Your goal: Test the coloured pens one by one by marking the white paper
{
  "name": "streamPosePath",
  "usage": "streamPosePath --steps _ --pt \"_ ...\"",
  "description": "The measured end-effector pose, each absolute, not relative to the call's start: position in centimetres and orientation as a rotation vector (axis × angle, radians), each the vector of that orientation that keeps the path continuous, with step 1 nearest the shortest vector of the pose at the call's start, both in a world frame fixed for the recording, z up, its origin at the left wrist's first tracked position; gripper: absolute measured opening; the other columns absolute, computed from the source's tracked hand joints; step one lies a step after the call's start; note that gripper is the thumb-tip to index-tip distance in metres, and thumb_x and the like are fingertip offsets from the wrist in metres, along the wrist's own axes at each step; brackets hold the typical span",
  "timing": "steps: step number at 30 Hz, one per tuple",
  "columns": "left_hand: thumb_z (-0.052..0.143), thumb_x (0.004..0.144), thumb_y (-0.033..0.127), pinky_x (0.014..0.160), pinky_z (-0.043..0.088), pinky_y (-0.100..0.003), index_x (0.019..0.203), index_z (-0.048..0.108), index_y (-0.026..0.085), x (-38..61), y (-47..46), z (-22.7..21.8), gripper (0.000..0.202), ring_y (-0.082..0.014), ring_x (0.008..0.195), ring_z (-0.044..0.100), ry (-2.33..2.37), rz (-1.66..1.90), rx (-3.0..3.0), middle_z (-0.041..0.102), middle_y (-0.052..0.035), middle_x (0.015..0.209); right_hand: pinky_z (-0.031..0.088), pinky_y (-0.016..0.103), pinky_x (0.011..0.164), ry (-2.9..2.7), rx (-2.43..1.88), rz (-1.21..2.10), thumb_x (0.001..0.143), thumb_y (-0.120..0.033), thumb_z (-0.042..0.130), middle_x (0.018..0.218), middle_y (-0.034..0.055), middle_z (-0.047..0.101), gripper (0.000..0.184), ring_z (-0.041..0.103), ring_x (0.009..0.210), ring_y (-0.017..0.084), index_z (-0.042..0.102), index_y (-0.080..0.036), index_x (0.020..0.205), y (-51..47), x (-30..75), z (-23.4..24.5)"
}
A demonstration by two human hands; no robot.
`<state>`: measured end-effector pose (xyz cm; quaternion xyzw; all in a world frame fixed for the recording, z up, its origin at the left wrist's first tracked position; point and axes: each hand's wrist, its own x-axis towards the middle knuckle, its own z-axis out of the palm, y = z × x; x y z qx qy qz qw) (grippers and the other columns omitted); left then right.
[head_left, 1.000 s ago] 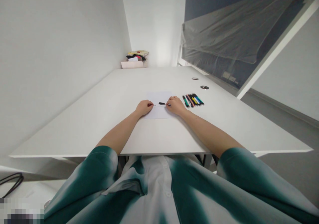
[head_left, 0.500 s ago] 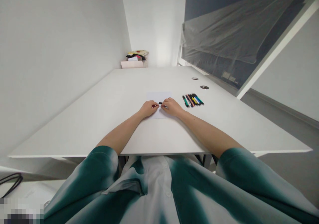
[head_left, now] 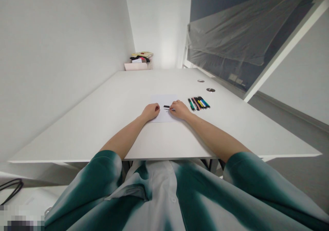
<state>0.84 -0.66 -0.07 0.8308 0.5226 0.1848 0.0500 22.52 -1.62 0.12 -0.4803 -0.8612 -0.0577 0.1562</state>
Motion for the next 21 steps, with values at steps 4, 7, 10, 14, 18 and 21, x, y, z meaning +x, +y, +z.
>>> streamPosePath --steps 4,7,10,14,18,21 --pt "0.056 0.085 0.022 0.085 0.050 -0.032 0.096 0.071 0.016 0.8 -0.5 -0.3 0.020 -0.0201 0.088 0.065 1.529 0.543 2.559 0.071 -0.0081 0.094 0.037 0.033 0.086 -2.456 -1.373 -0.177 0.089 -0.022 0.054 0.100 0.0127 0.070 0.025 0.055 0.096 0.025 0.076 -0.014 0.096 -1.7 22.5 0.2" --pt "0.055 0.085 0.021 0.088 0.051 -0.032 0.097 0.072 0.016 0.8 -0.3 -0.5 0.021 -0.0193 0.089 0.064 1.510 0.558 2.536 0.070 -0.0080 0.098 0.037 0.033 0.085 -2.451 -1.373 -0.173 0.089 -0.021 0.053 0.099 0.0120 0.070 0.024 0.054 0.096 0.024 0.076 -0.014 0.095 -1.8 22.5 0.2" --pt "0.055 0.084 0.019 0.091 0.050 -0.032 0.103 0.071 0.015 0.9 -0.2 -0.5 0.026 -0.0192 0.091 0.064 1.508 0.559 2.489 0.070 -0.0079 0.099 0.037 0.033 0.085 -2.417 -1.372 -0.176 0.089 -0.021 0.053 0.098 0.0121 0.070 0.024 0.054 0.095 0.024 0.076 -0.014 0.094 -1.7 22.5 0.1" --pt "0.058 0.081 0.021 0.093 0.050 -0.032 0.111 0.070 0.015 1.0 -0.2 -0.5 0.032 -0.0198 0.094 0.064 1.507 0.550 2.432 0.070 -0.0075 0.103 0.038 0.034 0.086 -2.311 -1.399 -0.150 0.090 -0.022 0.051 0.096 0.0118 0.070 0.025 0.055 0.094 0.024 0.075 -0.014 0.091 -1.2 23.1 0.1" --pt "0.057 0.083 0.028 0.096 0.050 -0.034 0.114 0.068 0.017 0.0 0.5 -0.5 0.034 -0.0205 0.098 0.063 1.545 0.623 2.396 0.069 -0.0078 0.109 0.040 0.034 0.089 -2.198 -1.443 -0.086 0.089 -0.021 0.050 0.097 0.0114 0.070 0.026 0.057 0.094 0.024 0.075 -0.014 0.093 -0.5 24.4 -0.1" --pt "0.049 0.088 0.026 0.101 0.047 -0.037 0.111 0.069 0.017 -1.6 1.4 -0.7 0.032 -0.0213 0.105 0.061 1.655 0.657 2.403 0.067 -0.0090 0.113 0.041 0.033 0.091 -2.115 -1.506 -0.021 0.089 -0.021 0.050 0.103 0.0115 0.071 0.028 0.059 0.098 0.024 0.074 -0.014 0.102 0.1 25.3 -0.6"
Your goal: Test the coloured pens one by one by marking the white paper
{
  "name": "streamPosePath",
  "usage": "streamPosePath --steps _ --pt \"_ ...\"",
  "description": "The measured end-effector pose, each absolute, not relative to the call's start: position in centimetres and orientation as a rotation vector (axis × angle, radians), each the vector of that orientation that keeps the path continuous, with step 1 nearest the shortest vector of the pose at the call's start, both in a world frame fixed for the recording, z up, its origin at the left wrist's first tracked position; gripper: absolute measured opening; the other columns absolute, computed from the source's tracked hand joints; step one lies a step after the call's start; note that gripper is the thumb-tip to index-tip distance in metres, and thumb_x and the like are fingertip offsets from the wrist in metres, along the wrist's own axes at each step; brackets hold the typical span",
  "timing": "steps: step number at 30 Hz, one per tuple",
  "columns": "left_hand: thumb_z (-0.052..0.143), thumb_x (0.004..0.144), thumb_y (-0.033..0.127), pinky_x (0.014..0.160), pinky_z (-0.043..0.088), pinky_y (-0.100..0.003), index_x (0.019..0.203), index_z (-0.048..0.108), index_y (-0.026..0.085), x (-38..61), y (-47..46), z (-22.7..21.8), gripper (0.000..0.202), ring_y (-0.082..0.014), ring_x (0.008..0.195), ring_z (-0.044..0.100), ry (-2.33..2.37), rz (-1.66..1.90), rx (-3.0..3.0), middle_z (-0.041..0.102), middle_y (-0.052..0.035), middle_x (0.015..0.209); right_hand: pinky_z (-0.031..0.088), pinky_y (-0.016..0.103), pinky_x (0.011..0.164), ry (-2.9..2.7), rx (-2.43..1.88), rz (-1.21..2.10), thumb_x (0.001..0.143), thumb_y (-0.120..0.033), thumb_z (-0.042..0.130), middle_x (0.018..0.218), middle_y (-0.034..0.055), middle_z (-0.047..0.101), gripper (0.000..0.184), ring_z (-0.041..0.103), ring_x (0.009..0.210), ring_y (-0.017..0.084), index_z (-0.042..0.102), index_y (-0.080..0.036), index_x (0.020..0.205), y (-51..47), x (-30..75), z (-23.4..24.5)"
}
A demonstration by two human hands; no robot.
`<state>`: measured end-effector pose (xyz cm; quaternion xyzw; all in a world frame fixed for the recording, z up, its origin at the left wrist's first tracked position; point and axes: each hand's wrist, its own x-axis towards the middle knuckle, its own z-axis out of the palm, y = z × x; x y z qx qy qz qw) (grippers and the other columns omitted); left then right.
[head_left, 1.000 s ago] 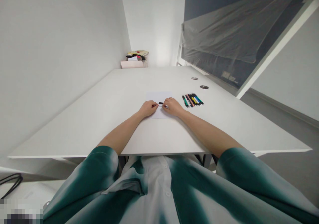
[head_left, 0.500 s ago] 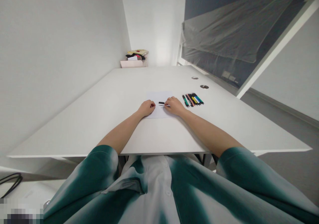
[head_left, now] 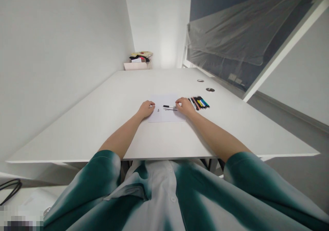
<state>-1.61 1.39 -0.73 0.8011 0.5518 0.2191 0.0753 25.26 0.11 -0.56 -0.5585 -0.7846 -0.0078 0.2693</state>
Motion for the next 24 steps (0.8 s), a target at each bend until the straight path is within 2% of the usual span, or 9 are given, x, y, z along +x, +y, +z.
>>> streamPosePath --steps 5,12,24 --pt "0.048 0.089 0.028 0.105 0.044 -0.040 0.116 0.068 0.020 -3.1 1.7 -1.0 0.035 -0.0256 0.119 0.056 1.887 0.498 2.385 0.062 -0.0106 0.125 0.042 0.027 0.090 -2.140 -1.613 0.164 0.093 -0.029 0.050 0.110 0.0123 0.071 0.032 0.062 0.103 0.021 0.075 -0.013 0.107 0.9 25.7 -1.4" --pt "0.046 0.090 0.029 0.101 0.046 -0.042 0.121 0.066 0.022 -2.3 0.7 -0.5 0.037 -0.0285 0.118 0.056 1.924 0.410 2.406 0.060 -0.0117 0.131 0.043 0.027 0.090 -2.181 -1.630 0.152 0.090 -0.027 0.054 0.111 0.0131 0.071 0.030 0.063 0.103 0.022 0.077 -0.014 0.104 1.0 25.7 -1.4" --pt "0.045 0.091 0.029 0.101 0.045 -0.040 0.120 0.066 0.023 -2.2 0.6 -0.3 0.037 -0.0270 0.118 0.056 1.942 0.400 2.392 0.060 -0.0103 0.131 0.042 0.026 0.093 -2.188 -1.624 0.159 0.089 -0.024 0.054 0.112 0.0125 0.071 0.029 0.062 0.105 0.021 0.076 -0.013 0.103 1.0 25.7 -1.3"
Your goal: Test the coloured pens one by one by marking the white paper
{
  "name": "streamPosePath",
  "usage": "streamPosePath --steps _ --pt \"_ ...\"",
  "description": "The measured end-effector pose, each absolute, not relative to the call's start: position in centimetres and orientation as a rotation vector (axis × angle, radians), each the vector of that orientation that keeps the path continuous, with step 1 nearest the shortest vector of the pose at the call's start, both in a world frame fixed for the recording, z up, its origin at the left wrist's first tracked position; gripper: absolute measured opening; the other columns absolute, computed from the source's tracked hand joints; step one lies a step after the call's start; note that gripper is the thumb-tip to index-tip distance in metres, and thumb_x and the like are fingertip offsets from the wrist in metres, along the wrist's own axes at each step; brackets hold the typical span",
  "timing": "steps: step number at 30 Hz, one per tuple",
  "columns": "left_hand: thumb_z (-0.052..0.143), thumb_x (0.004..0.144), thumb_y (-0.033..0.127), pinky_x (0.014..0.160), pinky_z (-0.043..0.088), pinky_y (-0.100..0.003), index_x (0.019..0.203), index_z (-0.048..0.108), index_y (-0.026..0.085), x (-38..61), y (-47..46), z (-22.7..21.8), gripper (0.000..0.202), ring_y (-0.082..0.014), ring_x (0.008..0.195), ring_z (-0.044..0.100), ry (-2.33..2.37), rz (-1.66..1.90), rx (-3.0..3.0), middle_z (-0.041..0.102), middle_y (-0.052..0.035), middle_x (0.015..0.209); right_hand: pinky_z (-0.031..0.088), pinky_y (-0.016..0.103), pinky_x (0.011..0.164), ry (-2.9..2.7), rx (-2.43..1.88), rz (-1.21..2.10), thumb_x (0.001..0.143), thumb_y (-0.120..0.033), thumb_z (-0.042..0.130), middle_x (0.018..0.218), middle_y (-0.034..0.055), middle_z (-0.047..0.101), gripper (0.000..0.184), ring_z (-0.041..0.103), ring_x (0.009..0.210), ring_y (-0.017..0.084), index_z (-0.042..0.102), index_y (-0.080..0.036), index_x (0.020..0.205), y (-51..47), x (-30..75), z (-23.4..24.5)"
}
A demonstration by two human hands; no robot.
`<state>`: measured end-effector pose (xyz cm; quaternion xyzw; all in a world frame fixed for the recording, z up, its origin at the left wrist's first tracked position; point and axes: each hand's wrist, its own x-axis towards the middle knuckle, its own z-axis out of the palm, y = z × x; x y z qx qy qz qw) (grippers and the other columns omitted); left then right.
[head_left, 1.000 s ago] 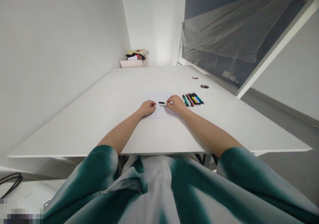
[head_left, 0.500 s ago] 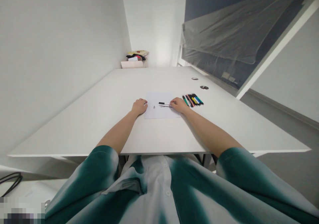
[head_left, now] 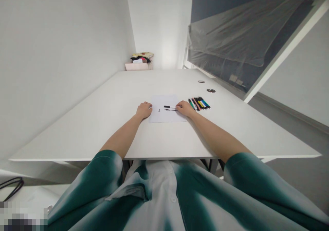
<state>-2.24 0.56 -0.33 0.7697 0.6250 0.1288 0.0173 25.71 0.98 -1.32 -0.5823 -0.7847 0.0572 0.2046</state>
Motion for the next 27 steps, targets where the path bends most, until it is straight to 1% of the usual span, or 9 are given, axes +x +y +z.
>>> streamPosePath --steps 18,23,27 --pt "0.044 0.091 0.029 0.101 0.045 -0.043 0.122 0.065 0.021 -2.18 0.48 -0.13 0.038 -0.0299 0.120 0.055 1.925 0.394 2.383 0.059 -0.0129 0.132 0.043 0.027 0.093 -2.200 -1.628 0.156 0.089 -0.024 0.054 0.112 0.0126 0.071 0.028 0.063 0.104 0.022 0.077 -0.015 0.103 0.89 25.69 -1.12" --pt "0.045 0.091 0.030 0.102 0.045 -0.041 0.122 0.065 0.022 -2.30 0.54 -0.27 0.037 -0.0281 0.120 0.055 1.938 0.393 2.383 0.059 -0.0112 0.132 0.043 0.026 0.093 -2.196 -1.629 0.154 0.089 -0.024 0.054 0.113 0.0125 0.071 0.028 0.063 0.105 0.021 0.077 -0.014 0.104 0.84 25.69 -1.11" --pt "0.044 0.092 0.031 0.101 0.045 -0.040 0.123 0.064 0.021 -2.34 0.61 -0.41 0.038 -0.0282 0.121 0.055 1.935 0.383 2.392 0.059 -0.0122 0.132 0.043 0.026 0.093 -2.193 -1.636 0.155 0.089 -0.024 0.054 0.113 0.0127 0.070 0.028 0.063 0.105 0.021 0.076 -0.014 0.104 0.90 25.69 -1.15"
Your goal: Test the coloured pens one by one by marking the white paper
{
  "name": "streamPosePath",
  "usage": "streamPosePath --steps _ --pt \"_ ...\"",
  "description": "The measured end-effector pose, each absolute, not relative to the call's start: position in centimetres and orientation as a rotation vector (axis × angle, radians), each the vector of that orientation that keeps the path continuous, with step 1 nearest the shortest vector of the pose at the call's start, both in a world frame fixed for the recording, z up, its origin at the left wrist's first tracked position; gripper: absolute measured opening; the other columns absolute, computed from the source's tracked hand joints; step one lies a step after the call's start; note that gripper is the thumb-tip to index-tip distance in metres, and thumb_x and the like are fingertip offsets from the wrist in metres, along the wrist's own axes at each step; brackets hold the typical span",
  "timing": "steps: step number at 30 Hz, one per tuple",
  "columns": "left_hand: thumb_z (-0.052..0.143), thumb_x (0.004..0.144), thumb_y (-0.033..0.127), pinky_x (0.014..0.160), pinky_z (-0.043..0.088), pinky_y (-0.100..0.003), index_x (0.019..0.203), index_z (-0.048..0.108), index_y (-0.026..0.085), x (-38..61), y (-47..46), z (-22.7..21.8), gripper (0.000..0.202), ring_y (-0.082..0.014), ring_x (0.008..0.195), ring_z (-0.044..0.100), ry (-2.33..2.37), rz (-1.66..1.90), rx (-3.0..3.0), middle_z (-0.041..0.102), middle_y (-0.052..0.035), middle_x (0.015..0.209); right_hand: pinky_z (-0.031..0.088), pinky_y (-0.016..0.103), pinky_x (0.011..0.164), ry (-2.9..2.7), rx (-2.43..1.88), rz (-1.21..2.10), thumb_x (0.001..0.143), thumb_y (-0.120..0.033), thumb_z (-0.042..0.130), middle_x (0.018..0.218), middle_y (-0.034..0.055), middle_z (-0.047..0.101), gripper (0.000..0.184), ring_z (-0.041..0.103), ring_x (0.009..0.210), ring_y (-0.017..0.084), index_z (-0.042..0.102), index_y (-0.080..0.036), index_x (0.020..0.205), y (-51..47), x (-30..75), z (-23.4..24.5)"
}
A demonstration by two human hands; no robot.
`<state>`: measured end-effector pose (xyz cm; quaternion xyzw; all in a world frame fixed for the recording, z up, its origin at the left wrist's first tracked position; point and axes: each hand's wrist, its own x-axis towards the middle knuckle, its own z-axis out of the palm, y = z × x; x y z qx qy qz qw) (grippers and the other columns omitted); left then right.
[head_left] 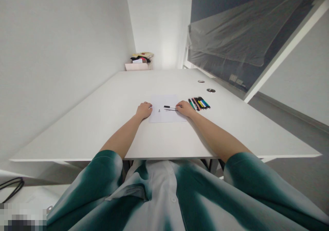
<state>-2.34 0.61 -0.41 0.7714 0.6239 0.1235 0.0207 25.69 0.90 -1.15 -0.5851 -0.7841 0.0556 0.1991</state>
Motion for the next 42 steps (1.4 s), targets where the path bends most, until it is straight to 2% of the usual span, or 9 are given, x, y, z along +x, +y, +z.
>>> streamPosePath --steps 9,18,23,28,32,38,42 --pt "0.045 0.090 0.030 0.100 0.046 -0.041 0.120 0.066 0.024 -2.4 0.8 -0.6 0.036 -0.0278 0.118 0.056 1.931 0.423 2.403 0.061 -0.0101 0.129 0.043 0.027 0.094 -2.189 -1.636 0.151 0.089 -0.024 0.054 0.113 0.0119 0.071 0.028 0.062 0.106 0.021 0.077 -0.015 0.103 1.1 25.7 -1.3" --pt "0.043 0.092 0.028 0.103 0.043 -0.042 0.121 0.065 0.021 -2.4 0.8 -0.5 0.037 -0.0294 0.121 0.054 1.929 0.416 2.354 0.059 -0.0115 0.133 0.042 0.026 0.093 -2.183 -1.625 0.164 0.088 -0.024 0.054 0.112 0.0119 0.070 0.028 0.062 0.105 0.021 0.076 -0.014 0.103 1.0 25.8 -1.4" --pt "0.043 0.093 0.028 0.106 0.040 -0.041 0.129 0.059 0.017 -1.8 0.5 -0.2 0.040 -0.0275 0.122 0.052 1.903 0.627 2.387 0.058 -0.0133 0.132 0.041 0.028 0.097 -2.169 -1.601 0.124 0.088 -0.023 0.054 0.115 0.0137 0.068 0.030 0.061 0.106 0.021 0.074 -0.012 0.107 1.0 25.7 -1.5" --pt "0.049 0.091 0.028 0.106 0.040 -0.042 0.119 0.065 0.018 0.5 -0.9 0.1 0.034 -0.0255 0.118 0.054 1.552 0.700 2.687 0.063 -0.0104 0.124 0.040 0.033 0.097 -2.182 -1.549 0.008 0.088 -0.023 0.054 0.112 0.0139 0.067 0.029 0.058 0.106 0.024 0.074 -0.013 0.106 0.4 25.3 -1.0" --pt "0.050 0.091 0.029 0.104 0.041 -0.046 0.122 0.065 0.021 2.4 -2.0 -0.3 0.035 -0.0271 0.120 0.053 1.327 0.605 2.890 0.062 -0.0104 0.127 0.040 0.034 0.093 -2.270 -1.443 -0.062 0.087 -0.022 0.055 0.102 0.0133 0.068 0.025 0.057 0.100 0.025 0.075 -0.014 0.100 -0.2 24.4 -0.5" --pt "0.047 0.094 0.030 0.106 0.041 -0.046 0.119 0.068 0.026 2.5 -1.7 -1.2 0.033 -0.0263 0.124 0.051 1.318 0.521 2.900 0.060 -0.0086 0.134 0.039 0.033 0.087 -2.413 -1.408 -0.102 0.087 -0.022 0.056 0.097 0.0128 0.068 0.023 0.057 0.094 0.025 0.076 -0.014 0.097 -0.6 23.5 -0.6" --pt "0.048 0.093 0.029 0.106 0.041 -0.046 0.111 0.071 0.023 2.1 -1.2 -1.1 0.030 -0.0264 0.122 0.053 1.357 0.558 2.855 0.062 -0.0090 0.129 0.038 0.033 0.087 -2.441 -1.404 -0.109 0.088 -0.023 0.056 0.100 0.0130 0.068 0.024 0.057 0.095 0.025 0.077 -0.015 0.097 -0.7 23.5 -0.6"
